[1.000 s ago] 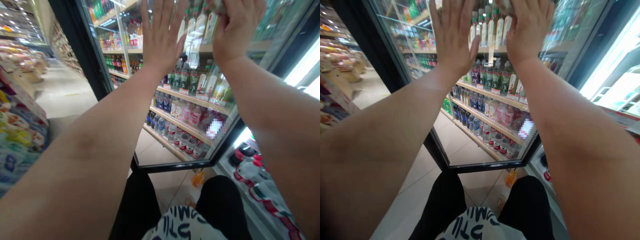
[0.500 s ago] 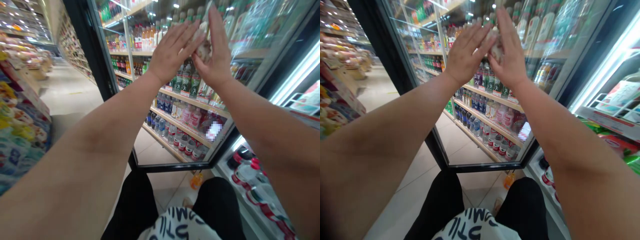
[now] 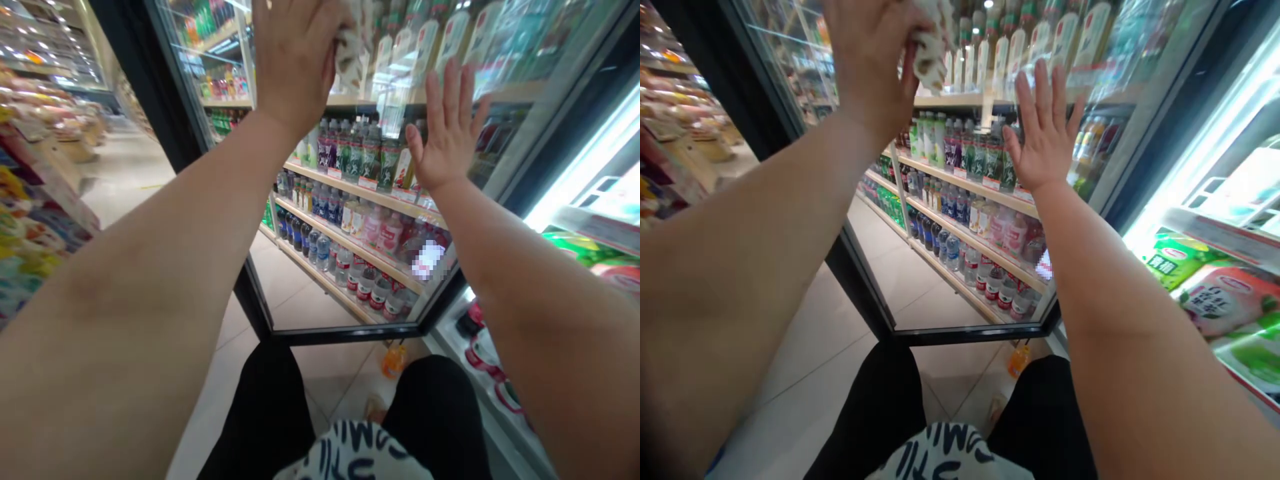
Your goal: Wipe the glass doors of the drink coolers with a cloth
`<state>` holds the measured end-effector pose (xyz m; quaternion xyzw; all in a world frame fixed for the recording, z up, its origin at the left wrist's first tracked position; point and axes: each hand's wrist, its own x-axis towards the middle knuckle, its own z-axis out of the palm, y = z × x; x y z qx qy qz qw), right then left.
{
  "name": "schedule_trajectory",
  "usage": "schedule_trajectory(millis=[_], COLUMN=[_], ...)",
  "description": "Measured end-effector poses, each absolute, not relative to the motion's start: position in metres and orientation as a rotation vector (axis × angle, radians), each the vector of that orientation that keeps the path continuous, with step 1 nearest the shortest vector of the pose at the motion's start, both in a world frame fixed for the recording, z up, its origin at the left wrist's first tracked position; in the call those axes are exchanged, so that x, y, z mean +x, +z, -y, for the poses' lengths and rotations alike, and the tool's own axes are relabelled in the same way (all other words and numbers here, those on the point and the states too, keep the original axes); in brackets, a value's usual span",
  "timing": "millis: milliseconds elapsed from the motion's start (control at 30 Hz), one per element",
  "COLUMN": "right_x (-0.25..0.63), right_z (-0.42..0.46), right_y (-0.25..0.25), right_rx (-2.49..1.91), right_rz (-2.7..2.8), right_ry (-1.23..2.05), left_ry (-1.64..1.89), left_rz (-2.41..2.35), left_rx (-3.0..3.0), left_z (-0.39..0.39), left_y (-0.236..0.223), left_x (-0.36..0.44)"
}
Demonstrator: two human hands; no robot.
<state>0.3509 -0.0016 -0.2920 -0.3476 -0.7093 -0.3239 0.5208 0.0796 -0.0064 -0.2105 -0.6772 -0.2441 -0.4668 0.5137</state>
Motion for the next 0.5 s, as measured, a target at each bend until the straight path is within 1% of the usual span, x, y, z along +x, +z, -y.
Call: schedule_trajectory(millis=[67,133,200,267,400,500], right_x=[0.351,0.351,0.35,0.349,0.349,0.348], right_z=[0.005,0.007,0.008,0.007,0.001,0.003], right_y=[-0.292,-0.291,-0.291,-0.291,-0.291,-0.291], right_rx=[-0.839,-0.831,-0.819,-0.822,-0.833,-0.882], right_rz=[1.709,1.726,1.741,1.735,1.728,1.718], right_ry=[-0.773,-0.745,-0.698,-0.666,-0.663,-0.715], left_ry=[-1.164,-1.057,-0.892,-0.832,-0.968,-0.937], left_rz=[0.617,0.592,0.551,0.541,0.642,0.636], left_rx=[-1.649,-1.802,-1.951,-1.975,-1.883,-2.002], left_z=[0.005,0.008,0.014,0.017,0.014,0.01], left_y=[-0.225,-0.236,-0.237,-0.229,-0.22,-0.222], left_x=[0.085,0.095,0.106,0.114,0.118,0.118])
